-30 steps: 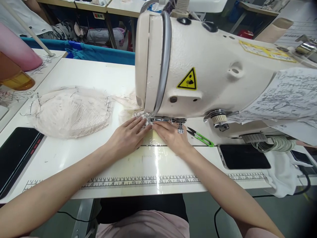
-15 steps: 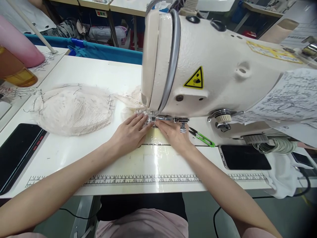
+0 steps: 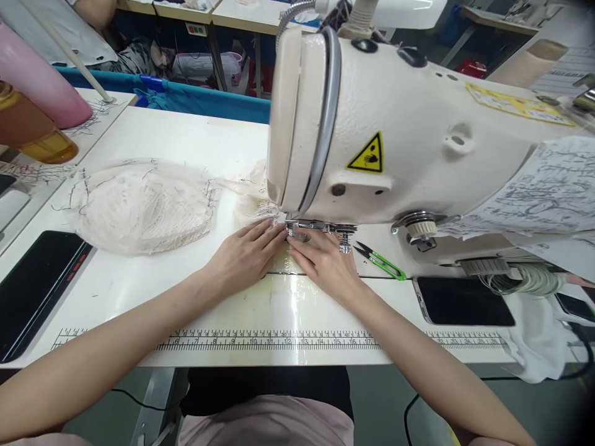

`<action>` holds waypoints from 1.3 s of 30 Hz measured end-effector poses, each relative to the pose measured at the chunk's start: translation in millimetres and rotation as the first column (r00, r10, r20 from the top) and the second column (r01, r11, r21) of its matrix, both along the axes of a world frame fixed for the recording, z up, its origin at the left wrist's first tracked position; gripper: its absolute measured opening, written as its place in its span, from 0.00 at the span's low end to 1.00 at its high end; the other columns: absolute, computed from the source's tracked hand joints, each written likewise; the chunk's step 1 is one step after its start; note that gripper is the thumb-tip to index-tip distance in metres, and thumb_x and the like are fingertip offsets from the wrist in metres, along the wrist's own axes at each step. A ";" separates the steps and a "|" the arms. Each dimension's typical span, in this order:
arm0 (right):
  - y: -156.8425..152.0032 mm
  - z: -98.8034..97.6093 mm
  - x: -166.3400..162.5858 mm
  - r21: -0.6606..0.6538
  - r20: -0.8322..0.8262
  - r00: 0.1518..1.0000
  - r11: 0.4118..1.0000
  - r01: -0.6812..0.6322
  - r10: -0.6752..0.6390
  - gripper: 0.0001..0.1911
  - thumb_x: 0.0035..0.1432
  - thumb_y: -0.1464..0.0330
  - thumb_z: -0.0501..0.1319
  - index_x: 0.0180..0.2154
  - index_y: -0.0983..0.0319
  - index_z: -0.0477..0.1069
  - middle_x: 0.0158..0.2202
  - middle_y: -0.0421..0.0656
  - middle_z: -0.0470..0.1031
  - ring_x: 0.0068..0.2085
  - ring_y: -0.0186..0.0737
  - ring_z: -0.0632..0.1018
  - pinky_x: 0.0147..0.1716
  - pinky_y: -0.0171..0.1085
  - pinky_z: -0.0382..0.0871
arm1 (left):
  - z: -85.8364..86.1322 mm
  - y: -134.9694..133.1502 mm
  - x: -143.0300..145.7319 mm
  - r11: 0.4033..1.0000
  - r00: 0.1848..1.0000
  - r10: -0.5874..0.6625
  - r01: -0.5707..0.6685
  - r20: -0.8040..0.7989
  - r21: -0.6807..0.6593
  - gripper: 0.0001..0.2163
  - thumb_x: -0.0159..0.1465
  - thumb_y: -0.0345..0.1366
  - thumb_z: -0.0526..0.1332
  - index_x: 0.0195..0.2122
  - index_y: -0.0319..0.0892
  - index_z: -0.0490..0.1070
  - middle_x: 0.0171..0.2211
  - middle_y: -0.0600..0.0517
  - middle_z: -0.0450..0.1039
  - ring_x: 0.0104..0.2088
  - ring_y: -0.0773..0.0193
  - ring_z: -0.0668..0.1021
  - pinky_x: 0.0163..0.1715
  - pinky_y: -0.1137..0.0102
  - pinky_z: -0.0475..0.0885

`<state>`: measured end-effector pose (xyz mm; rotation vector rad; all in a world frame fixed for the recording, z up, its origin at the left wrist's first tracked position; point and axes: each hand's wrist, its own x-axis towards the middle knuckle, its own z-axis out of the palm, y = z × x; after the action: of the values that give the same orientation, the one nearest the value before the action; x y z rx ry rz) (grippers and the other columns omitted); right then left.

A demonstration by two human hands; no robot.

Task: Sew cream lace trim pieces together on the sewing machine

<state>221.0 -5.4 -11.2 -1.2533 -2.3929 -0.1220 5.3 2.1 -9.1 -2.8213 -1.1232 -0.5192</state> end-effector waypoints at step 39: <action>-1.0 6.2 -7.0 0.211 0.205 0.978 0.977 -0.011 -0.033 0.16 0.70 0.63 0.53 0.51 0.62 0.73 0.51 0.46 0.77 0.41 0.42 0.75 0.43 0.42 0.60 | 1.5 -1.0 5.5 0.991 0.988 0.117 -0.110 -0.102 0.071 0.21 0.70 0.36 0.48 0.60 0.31 0.67 0.60 0.42 0.68 0.61 0.49 0.69 0.61 0.58 0.67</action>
<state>214.0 -6.4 -5.0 -1.2045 -2.4674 -0.5210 10.8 1.1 -7.6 -2.6753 -1.2137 -0.3858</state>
